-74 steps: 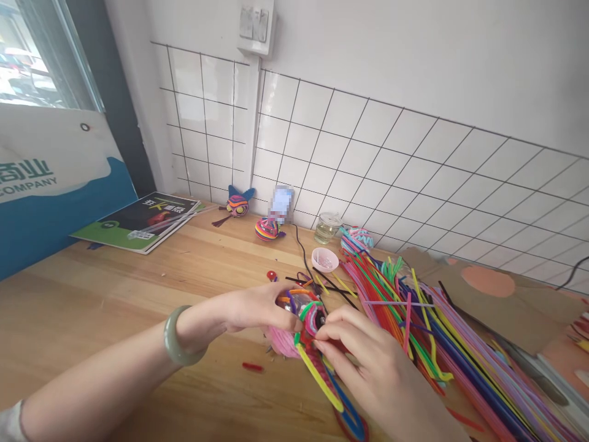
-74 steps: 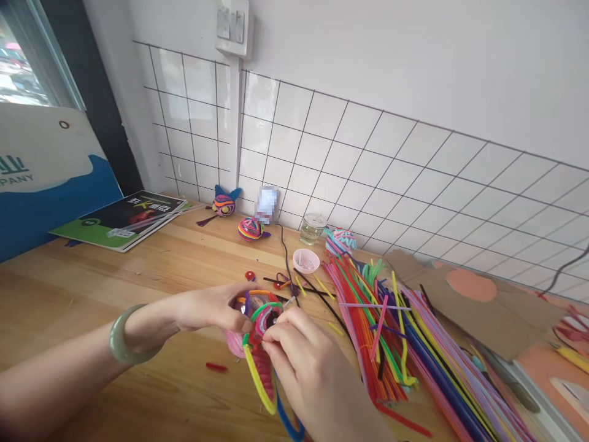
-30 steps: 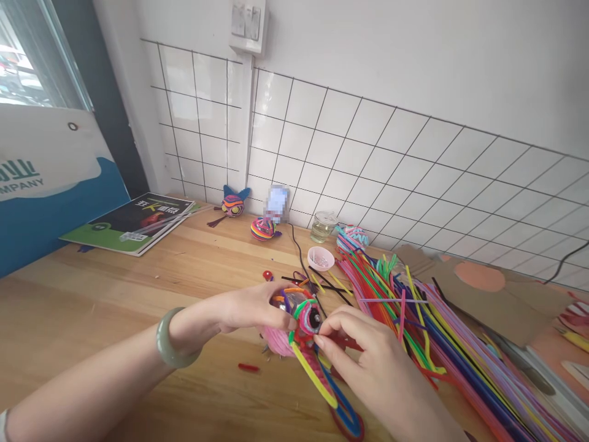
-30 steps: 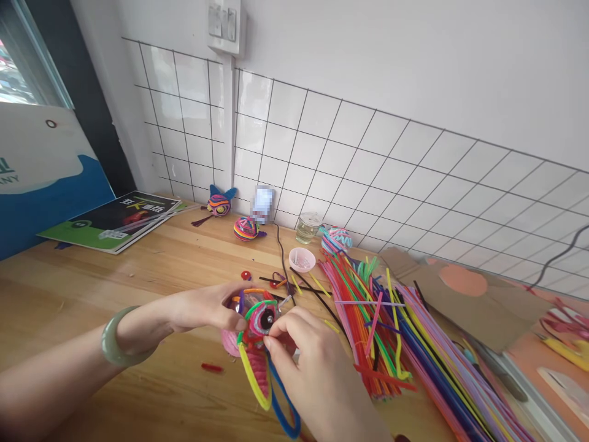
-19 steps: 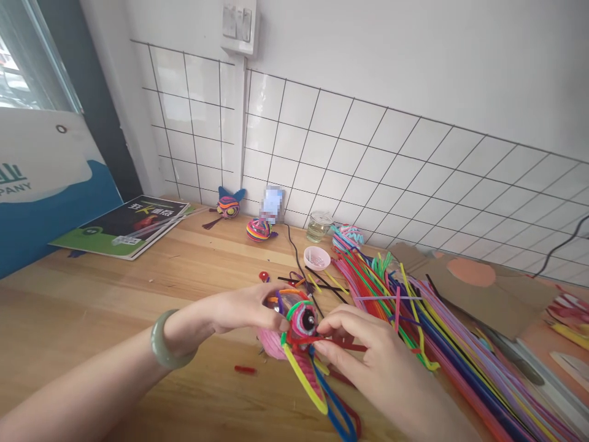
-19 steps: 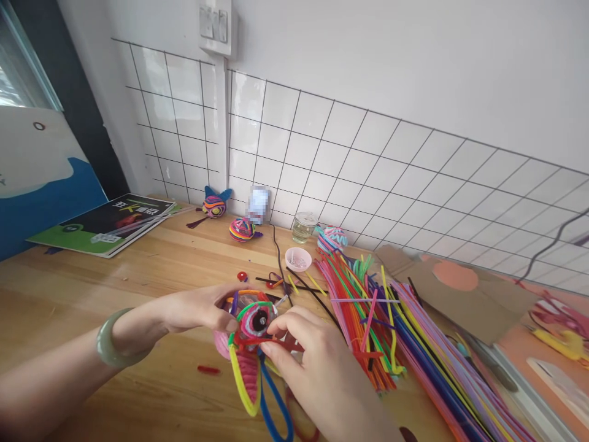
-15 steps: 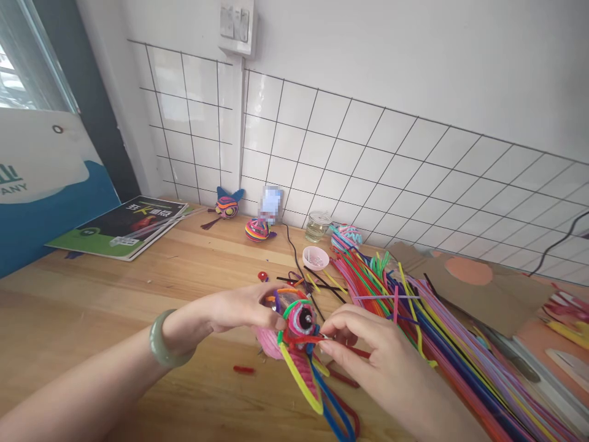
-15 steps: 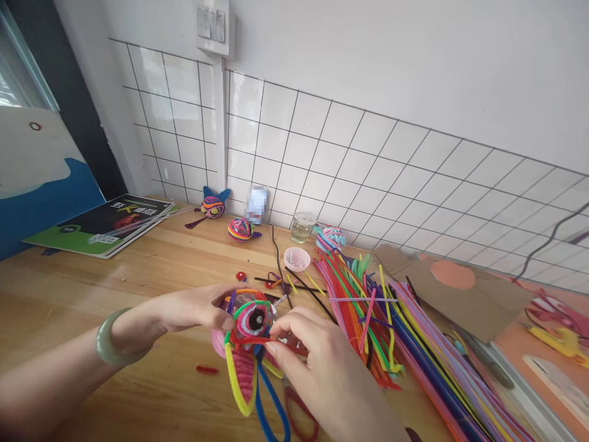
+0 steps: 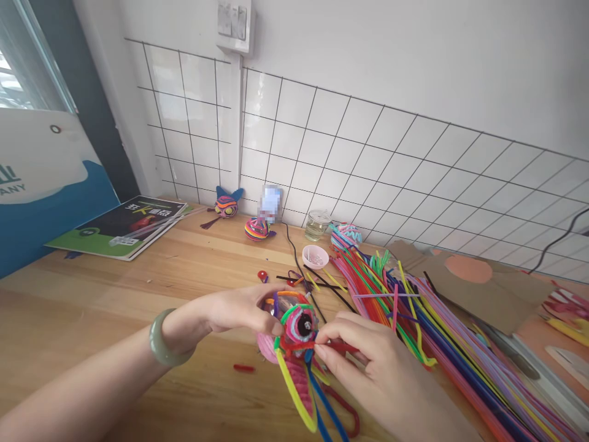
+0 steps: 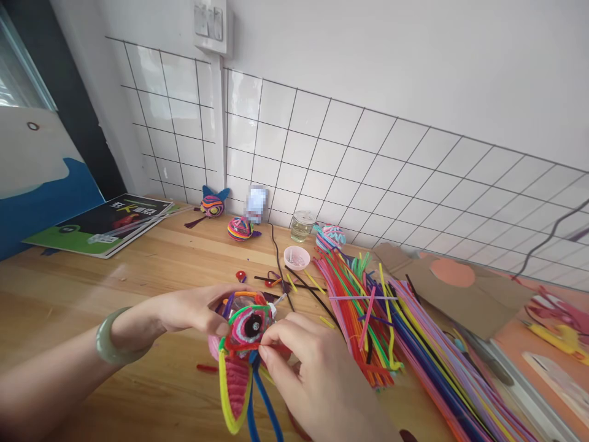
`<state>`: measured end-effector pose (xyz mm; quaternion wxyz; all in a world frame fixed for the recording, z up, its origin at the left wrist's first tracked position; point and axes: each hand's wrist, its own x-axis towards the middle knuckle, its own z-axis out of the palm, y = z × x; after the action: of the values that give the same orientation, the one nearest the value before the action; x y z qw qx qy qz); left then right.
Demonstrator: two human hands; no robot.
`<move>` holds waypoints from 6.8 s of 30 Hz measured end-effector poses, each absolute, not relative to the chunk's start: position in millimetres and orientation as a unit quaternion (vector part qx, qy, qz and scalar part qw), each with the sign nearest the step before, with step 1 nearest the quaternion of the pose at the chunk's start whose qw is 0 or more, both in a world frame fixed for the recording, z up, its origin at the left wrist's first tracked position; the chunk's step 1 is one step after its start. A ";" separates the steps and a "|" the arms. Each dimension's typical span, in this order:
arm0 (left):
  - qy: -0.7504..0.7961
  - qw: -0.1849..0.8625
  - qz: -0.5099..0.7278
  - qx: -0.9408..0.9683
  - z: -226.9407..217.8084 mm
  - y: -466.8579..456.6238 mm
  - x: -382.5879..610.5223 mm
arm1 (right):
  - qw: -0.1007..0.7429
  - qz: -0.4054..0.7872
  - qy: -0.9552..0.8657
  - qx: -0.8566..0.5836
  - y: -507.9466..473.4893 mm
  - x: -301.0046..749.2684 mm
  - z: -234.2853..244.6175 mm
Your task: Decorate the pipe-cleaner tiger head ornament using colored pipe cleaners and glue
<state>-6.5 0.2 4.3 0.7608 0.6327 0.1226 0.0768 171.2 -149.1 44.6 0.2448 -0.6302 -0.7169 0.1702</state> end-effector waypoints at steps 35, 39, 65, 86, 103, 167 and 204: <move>0.123 0.766 0.073 0.627 -3.9 -2.0 -2.2 | 0.198 0.164 -0.705 -0.661 -146.0 161.2 49.1; 0.124 0.765 0.087 0.626 -2.6 -2.7 -2.1 | 0.201 0.156 -0.694 -0.674 -145.7 158.4 47.3; 0.117 0.761 0.081 0.633 -6.7 -2.9 -2.4 | 0.218 0.151 -0.686 -0.678 -146.7 158.8 39.0; 0.129 0.794 0.073 0.589 -11.0 -2.4 -1.4 | 0.160 0.182 -0.672 -0.700 -144.0 158.2 49.2; 0.145 0.814 0.098 0.554 -8.4 -12.7 2.0 | 0.176 0.166 -0.671 -0.700 -144.9 157.9 46.2; 0.129 0.792 0.099 0.588 -11.4 -7.4 2.0 | 0.190 0.234 -0.638 -0.708 -141.3 161.4 46.8; 0.191 0.768 0.101 0.603 -11.2 -9.9 2.9 | 0.262 -0.179 -0.827 -0.465 -135.4 173.0 47.9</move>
<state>2.9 -9.9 -11.2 0.7679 0.6030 0.1911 0.1011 173.0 -135.4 47.9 0.2619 -0.4650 -0.8265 -0.1791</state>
